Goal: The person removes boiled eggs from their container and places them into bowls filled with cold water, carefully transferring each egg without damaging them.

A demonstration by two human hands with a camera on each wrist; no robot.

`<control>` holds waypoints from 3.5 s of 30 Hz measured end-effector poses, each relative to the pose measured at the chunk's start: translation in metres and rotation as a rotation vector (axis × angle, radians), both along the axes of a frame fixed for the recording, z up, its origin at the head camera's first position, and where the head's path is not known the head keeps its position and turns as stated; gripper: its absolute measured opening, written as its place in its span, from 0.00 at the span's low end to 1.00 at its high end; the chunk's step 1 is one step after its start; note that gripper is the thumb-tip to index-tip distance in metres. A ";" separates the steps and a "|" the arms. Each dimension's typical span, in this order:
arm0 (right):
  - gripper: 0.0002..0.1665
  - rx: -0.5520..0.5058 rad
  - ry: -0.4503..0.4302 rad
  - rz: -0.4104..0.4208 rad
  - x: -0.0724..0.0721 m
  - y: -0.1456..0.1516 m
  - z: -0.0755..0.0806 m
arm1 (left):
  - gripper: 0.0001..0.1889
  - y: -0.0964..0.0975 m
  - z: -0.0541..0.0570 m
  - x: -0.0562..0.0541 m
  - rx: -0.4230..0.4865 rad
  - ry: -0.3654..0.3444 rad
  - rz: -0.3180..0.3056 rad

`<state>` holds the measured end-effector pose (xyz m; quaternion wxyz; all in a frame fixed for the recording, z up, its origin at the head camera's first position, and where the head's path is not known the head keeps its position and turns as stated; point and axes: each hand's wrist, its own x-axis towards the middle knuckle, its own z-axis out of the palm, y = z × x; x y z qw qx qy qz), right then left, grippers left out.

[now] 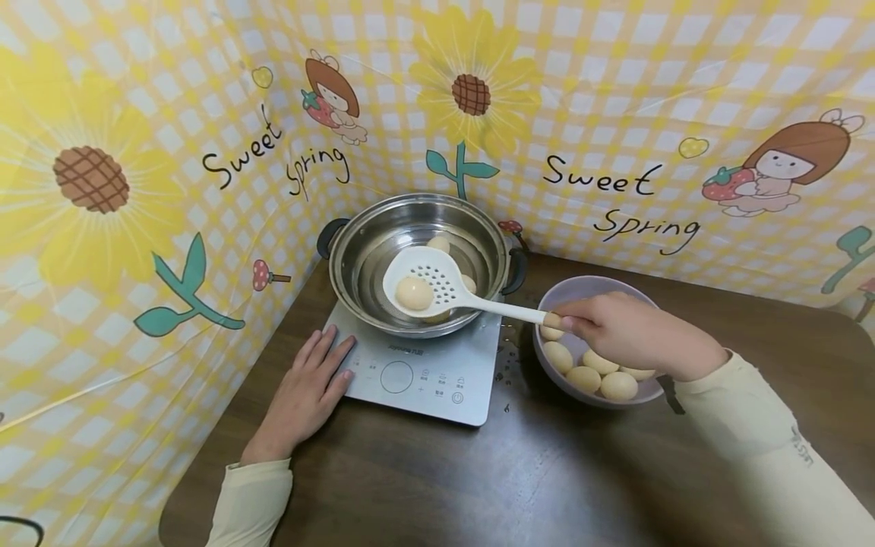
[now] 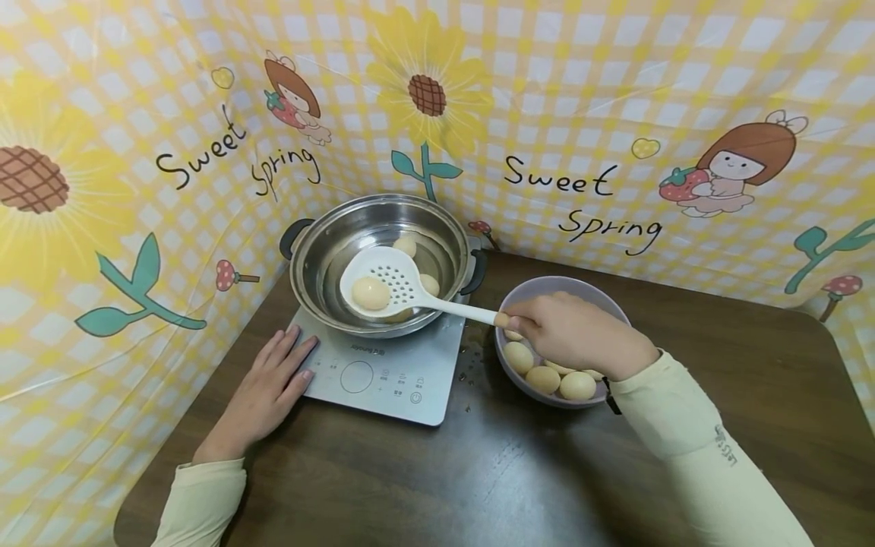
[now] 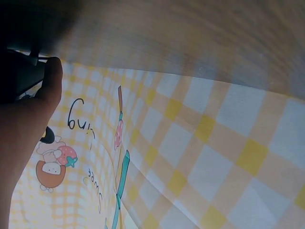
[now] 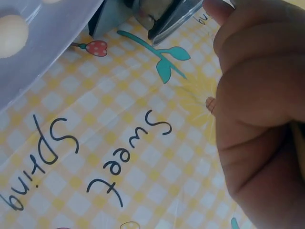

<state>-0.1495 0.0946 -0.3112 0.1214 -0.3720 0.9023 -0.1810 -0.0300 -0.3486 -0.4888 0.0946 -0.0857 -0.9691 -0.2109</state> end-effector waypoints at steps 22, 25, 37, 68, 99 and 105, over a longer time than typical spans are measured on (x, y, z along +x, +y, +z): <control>0.11 0.069 -0.076 -0.086 -0.008 0.029 0.008 | 0.27 0.000 0.000 0.000 -0.007 -0.011 0.000; 0.12 0.081 -0.093 -0.105 -0.010 0.034 0.009 | 0.27 0.000 0.000 0.000 -0.003 -0.008 -0.001; 0.17 0.118 -0.089 -0.143 -0.011 0.051 0.011 | 0.27 -0.001 0.000 0.000 -0.003 0.006 -0.008; 0.22 0.111 -0.111 -0.180 -0.002 0.085 0.009 | 0.27 0.000 -0.001 -0.001 -0.005 0.029 -0.023; 0.17 0.042 -0.124 -0.230 0.013 0.133 -0.008 | 0.26 0.001 0.000 0.002 -0.015 0.015 -0.016; 0.18 0.045 -0.118 -0.249 0.018 0.147 -0.016 | 0.26 0.002 0.002 0.001 -0.013 0.018 -0.019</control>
